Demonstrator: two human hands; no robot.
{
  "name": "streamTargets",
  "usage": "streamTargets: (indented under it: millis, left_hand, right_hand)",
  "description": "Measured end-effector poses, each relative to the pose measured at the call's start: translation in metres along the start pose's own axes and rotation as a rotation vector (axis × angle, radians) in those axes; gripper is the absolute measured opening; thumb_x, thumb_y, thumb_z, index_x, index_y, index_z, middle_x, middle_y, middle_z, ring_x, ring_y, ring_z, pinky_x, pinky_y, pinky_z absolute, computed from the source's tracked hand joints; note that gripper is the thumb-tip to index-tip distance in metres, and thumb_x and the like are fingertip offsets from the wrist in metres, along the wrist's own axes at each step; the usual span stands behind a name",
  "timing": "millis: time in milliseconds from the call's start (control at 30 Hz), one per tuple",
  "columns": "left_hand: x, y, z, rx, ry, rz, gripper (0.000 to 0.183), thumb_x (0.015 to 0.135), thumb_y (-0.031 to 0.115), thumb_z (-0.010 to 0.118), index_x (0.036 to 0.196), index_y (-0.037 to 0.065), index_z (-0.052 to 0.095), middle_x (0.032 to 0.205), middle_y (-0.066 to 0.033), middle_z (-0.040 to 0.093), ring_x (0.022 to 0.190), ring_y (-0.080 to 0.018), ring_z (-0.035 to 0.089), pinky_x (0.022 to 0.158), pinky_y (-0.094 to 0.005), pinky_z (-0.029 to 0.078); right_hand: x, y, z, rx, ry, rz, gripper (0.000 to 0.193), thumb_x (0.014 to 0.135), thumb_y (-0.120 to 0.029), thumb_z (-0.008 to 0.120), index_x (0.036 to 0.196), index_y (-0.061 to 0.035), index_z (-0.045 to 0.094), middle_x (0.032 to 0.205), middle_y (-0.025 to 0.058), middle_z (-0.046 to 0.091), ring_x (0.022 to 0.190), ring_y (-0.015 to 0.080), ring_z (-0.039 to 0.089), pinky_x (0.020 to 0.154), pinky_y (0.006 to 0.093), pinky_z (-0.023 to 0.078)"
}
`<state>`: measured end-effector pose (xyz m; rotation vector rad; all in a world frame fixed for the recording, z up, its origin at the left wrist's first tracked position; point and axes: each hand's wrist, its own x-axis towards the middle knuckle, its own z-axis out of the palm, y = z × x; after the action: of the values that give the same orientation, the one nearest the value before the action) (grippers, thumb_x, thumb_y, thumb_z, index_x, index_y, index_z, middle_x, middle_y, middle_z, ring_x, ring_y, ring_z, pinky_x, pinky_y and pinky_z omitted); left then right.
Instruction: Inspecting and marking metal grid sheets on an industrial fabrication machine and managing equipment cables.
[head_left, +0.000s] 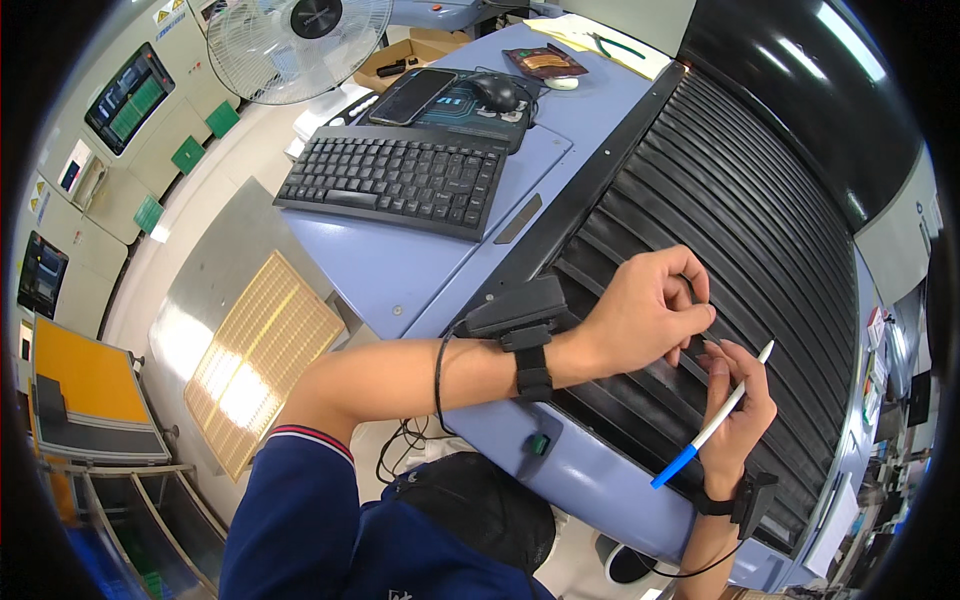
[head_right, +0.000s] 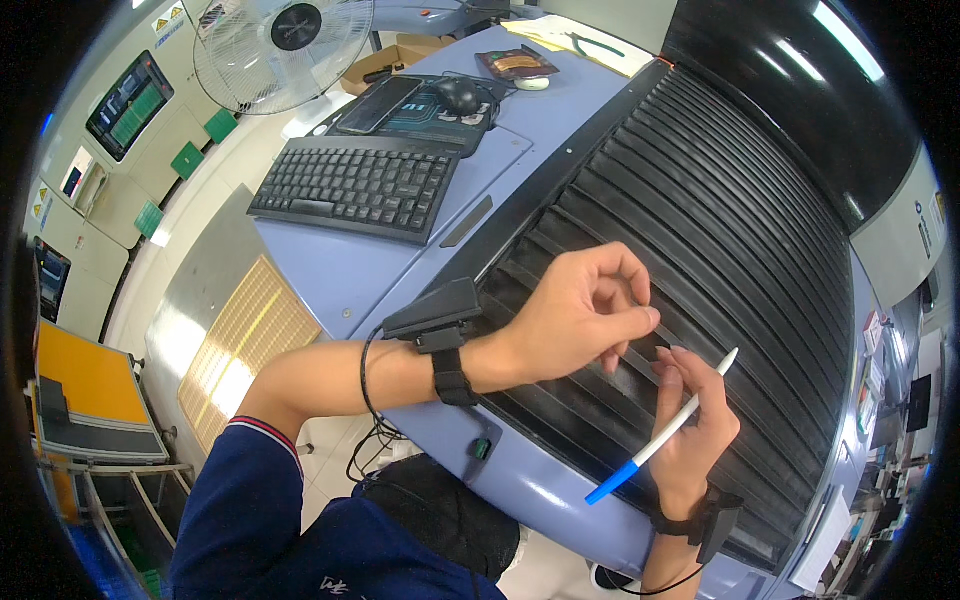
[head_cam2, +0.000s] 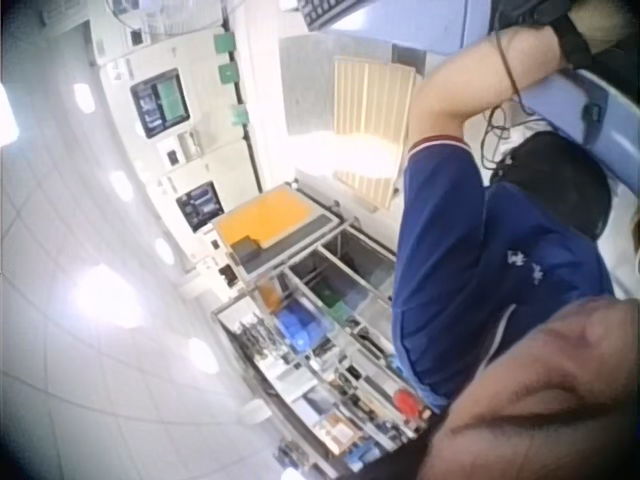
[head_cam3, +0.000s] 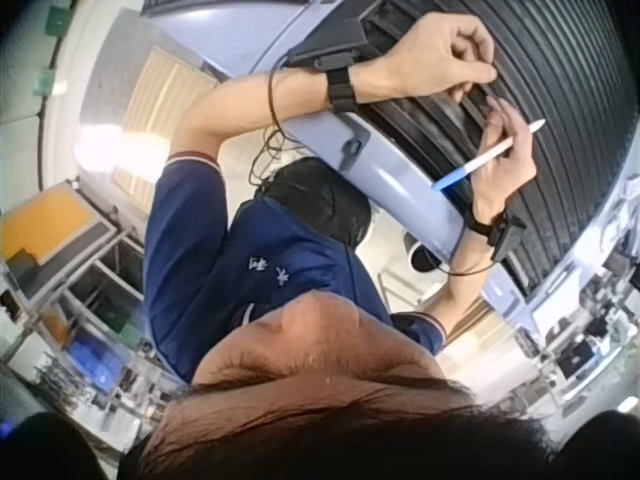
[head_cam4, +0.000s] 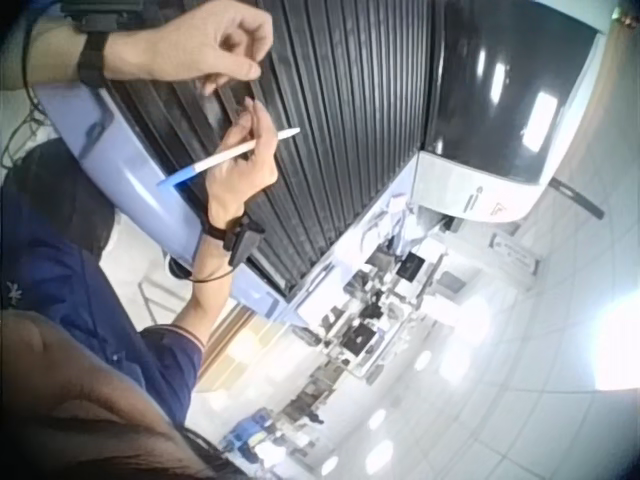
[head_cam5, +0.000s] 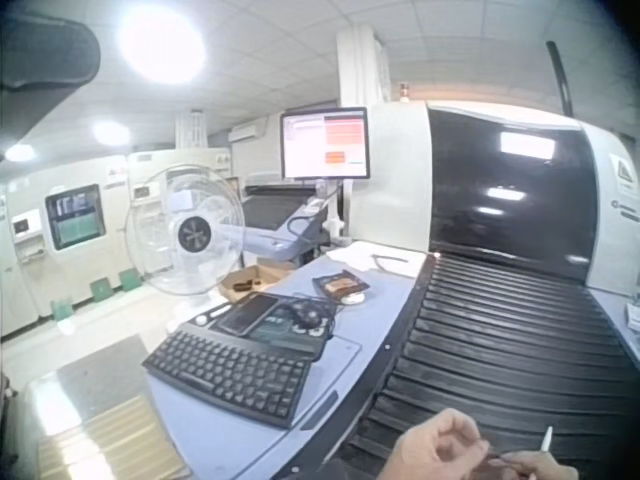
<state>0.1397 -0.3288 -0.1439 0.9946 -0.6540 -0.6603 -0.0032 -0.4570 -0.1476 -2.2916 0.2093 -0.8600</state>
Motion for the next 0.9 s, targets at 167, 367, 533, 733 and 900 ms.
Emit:
streamTargets:
  millis: [167,367,533,733,900]
  left_hand:
    - [-0.001,0.008,-0.001,0.069,0.027,0.021,0.014,0.088,0.006,0.066,0.091,0.0,0.054,0.06,-0.0025,0.06,0.048,-0.0064,0.056,0.043,-0.0219,0.046]
    - [0.0,-0.002,-0.001,0.065,-0.011,-0.01,0.014,0.086,0.005,0.067,0.091,0.0,0.055,0.059,-0.0035,0.059,0.047,-0.0073,0.056,0.044,-0.0224,0.046]
    - [0.001,0.002,-0.002,-0.138,0.091,-0.382,0.017,0.085,0.011,0.069,0.093,0.002,0.055,0.063,-0.0041,0.059,0.044,-0.0107,0.055,0.041,-0.022,0.043]
    - [-0.013,0.004,0.008,-0.021,-0.128,-0.326,0.016,0.087,0.012,0.067,0.093,0.001,0.056,0.063,-0.0047,0.059,0.045,-0.0096,0.055,0.04,-0.0222,0.042]
    - [-0.018,0.004,0.009,0.173,-0.174,-0.244,0.016,0.085,0.01,0.067,0.092,0.0,0.056,0.062,-0.0058,0.06,0.048,-0.0091,0.056,0.042,-0.026,0.043]
  right_hand:
    - [-0.001,0.001,0.0,0.01,-0.012,-0.017,0.015,0.093,-0.001,0.061,0.108,0.0012,0.063,0.093,0.0153,0.073,0.083,0.0207,0.072,0.075,0.0307,0.056]
    - [0.002,0.002,0.001,-0.012,-0.003,-0.012,0.014,0.094,-0.001,0.061,0.107,0.0013,0.063,0.092,0.0154,0.073,0.083,0.0209,0.072,0.076,0.0308,0.056]
    - [0.002,0.006,0.002,0.017,0.006,0.005,0.014,0.094,-0.001,0.061,0.107,0.0011,0.064,0.092,0.0155,0.074,0.083,0.0217,0.072,0.076,0.031,0.056]
    - [0.0,0.004,-0.003,-0.086,-0.018,-0.04,0.014,0.093,-0.002,0.063,0.107,0.0004,0.065,0.092,0.0158,0.073,0.083,0.0219,0.073,0.076,0.0303,0.055]
    - [-0.001,0.005,-0.001,-0.071,0.015,0.007,0.015,0.092,-0.001,0.064,0.107,0.0002,0.065,0.089,0.015,0.072,0.084,0.0203,0.072,0.075,0.0292,0.054]
